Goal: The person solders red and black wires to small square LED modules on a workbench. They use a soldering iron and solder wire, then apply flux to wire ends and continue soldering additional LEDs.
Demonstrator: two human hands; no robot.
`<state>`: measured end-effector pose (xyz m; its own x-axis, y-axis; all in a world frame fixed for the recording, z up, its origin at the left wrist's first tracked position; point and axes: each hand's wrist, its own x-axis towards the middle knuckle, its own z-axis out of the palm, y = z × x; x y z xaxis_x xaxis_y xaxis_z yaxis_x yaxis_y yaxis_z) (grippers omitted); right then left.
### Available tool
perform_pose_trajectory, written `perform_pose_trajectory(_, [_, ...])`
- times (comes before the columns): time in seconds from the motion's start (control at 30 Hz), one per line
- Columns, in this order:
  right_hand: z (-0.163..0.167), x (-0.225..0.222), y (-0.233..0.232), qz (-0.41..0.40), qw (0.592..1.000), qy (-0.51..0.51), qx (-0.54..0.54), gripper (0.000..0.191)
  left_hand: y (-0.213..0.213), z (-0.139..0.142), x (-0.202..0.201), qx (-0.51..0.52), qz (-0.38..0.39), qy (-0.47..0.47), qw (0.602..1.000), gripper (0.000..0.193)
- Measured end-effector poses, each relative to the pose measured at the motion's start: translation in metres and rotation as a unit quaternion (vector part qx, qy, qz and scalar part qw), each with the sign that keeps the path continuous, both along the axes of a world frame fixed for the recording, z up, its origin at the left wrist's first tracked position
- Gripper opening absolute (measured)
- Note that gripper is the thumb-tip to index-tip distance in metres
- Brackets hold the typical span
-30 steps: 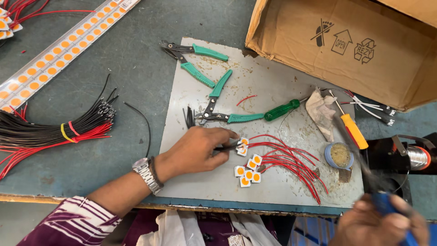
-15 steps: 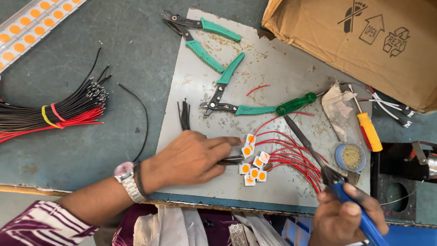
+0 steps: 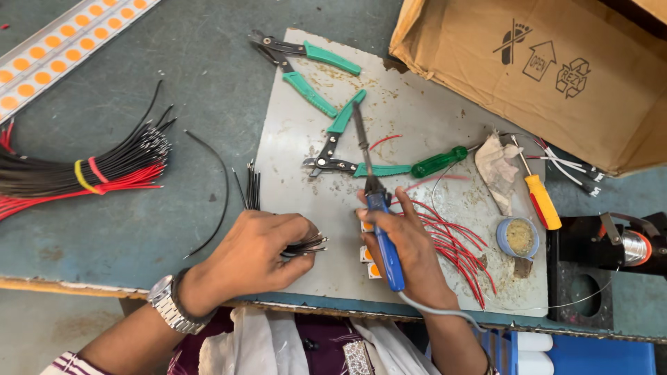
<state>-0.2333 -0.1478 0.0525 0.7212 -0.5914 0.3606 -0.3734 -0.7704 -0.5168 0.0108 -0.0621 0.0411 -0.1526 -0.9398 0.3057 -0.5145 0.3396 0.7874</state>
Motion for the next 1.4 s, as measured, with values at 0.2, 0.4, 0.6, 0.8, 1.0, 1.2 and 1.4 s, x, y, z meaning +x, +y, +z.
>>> perform_pose_trajectory(0.2, [-0.002,0.025,0.022,0.004,0.999,-0.036,0.013,0.055,0.02,-0.002,0.006,-0.015,0.023,0.036,0.999,0.017])
perform_pose_trajectory(0.4, [0.003,0.012,0.04,-0.052,0.993,-0.072,0.076,0.054,0.025,-0.001,0.008,-0.021,0.002,-0.005,1.0,0.025])
perform_pose_trajectory(0.6, [-0.008,0.012,0.039,-0.038,0.997,-0.056,0.026,0.05,0.012,-0.001,0.0,-0.038,-0.031,-0.065,0.997,0.038])
perform_pose_trajectory(0.8, [-0.011,0.013,0.038,-0.035,0.998,-0.044,-0.031,0.05,0.01,-0.002,-0.004,-0.015,-0.057,-0.139,0.989,0.029])
perform_pose_trajectory(1.0, [-0.01,0.01,0.044,-0.058,0.996,-0.069,0.027,0.052,0.007,-0.003,-0.008,-0.066,-0.074,-0.138,0.985,0.026])
perform_pose_trajectory(1.2, [-0.013,0.008,0.04,-0.054,0.996,-0.074,0.01,0.052,0.004,-0.002,-0.011,-0.037,-0.1,-0.149,0.983,0.032])
perform_pose_trajectory(1.4, [-0.013,0.007,0.038,-0.053,0.995,-0.083,0.009,0.053,0.0,0.0,-0.012,-0.008,-0.076,-0.089,0.993,0.037])
